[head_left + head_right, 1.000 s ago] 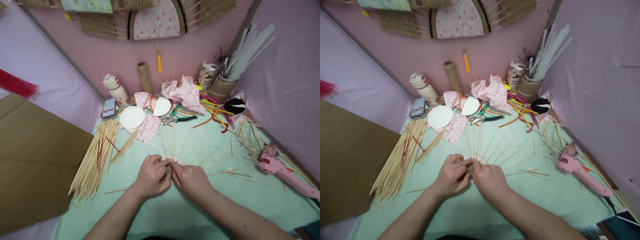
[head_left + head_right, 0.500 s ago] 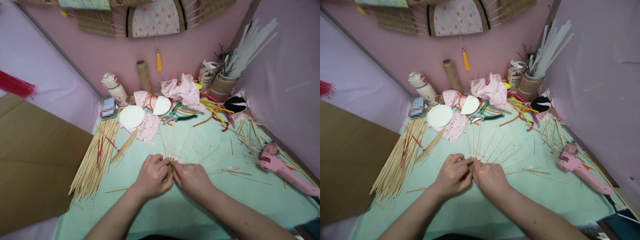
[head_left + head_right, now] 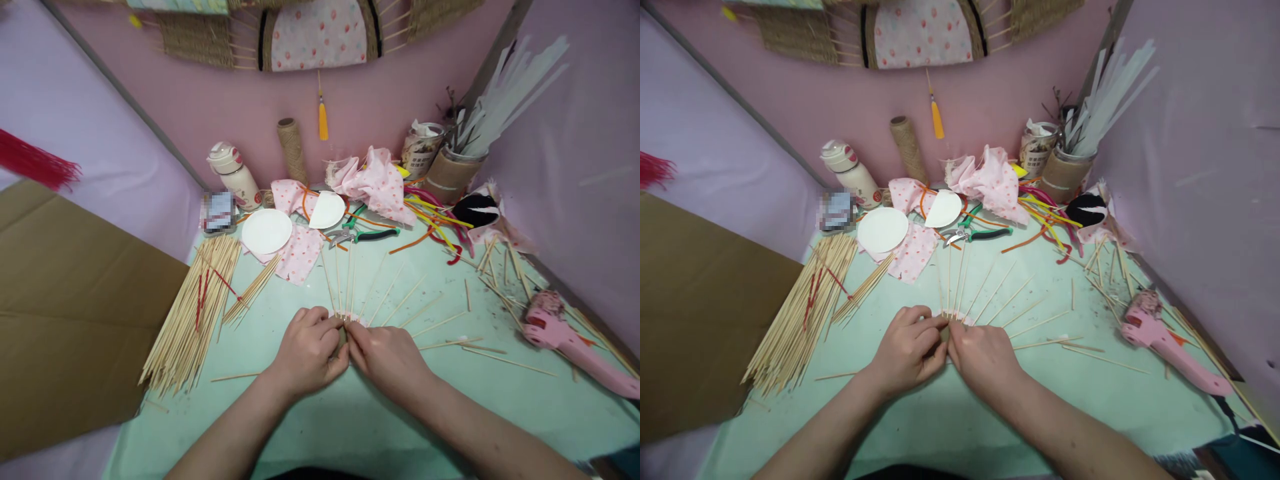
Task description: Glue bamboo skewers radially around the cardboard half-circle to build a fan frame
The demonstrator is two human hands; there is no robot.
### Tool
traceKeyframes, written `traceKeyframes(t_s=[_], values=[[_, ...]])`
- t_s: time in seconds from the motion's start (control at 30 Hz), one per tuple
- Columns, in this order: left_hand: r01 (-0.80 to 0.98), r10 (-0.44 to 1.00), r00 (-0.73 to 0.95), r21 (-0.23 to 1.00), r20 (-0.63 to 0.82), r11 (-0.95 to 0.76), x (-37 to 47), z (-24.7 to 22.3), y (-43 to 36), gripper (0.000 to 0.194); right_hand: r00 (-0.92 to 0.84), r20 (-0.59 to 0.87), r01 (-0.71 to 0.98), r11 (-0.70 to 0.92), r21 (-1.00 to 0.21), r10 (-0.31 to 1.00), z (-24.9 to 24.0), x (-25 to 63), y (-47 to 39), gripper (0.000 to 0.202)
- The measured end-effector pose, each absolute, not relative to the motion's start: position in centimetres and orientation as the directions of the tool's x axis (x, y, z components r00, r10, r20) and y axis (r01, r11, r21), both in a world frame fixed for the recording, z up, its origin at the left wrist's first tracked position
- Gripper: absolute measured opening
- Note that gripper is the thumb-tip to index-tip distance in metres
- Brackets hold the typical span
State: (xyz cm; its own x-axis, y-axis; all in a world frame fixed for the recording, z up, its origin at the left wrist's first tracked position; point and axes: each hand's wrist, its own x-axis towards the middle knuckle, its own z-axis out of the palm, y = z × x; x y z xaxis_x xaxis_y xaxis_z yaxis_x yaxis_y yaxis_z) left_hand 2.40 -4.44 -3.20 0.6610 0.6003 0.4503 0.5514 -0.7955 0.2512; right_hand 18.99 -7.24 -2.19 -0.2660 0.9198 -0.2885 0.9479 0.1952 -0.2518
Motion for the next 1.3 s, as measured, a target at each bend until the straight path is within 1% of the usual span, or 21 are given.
traceKeyframes(t_s=[0.2,0.4,0.73,0.9,1.13,1.3], values=[[0.555,0.597,0.653,0.242,0.467,-0.796,2.46,-3.11,-4.56,0.015,-0.272,-0.251,0.948,0.214,-0.234,0.929,-2.55,18.98,-7.48,0.026],[0.559,0.598,0.654,0.236,0.464,-0.795,2.48,-3.00,-4.51,0.016,-0.272,-0.251,0.950,0.217,-0.227,0.929,-2.51,18.94,-7.31,0.026],[0.563,0.599,0.653,0.232,0.464,-0.793,2.52,-3.02,-4.55,0.018,-0.281,-0.177,0.941,0.235,-0.244,0.943,-2.73,19.07,-7.55,0.022],[0.567,0.605,0.657,0.234,0.451,-0.790,2.57,-3.00,-4.56,0.018,-0.278,-0.193,0.943,0.229,-0.240,0.941,-2.59,19.01,-7.52,0.024],[0.564,0.613,0.657,0.253,0.440,-0.786,2.52,-2.96,-4.59,0.017,-0.270,-0.195,0.945,0.221,-0.243,0.943,-2.61,18.94,-7.49,0.021],[0.568,0.625,0.657,0.269,0.421,-0.778,2.43,-3.15,-4.62,0.016,-0.279,-0.160,0.939,0.234,-0.250,0.947,-2.83,18.98,-7.58,0.021]])
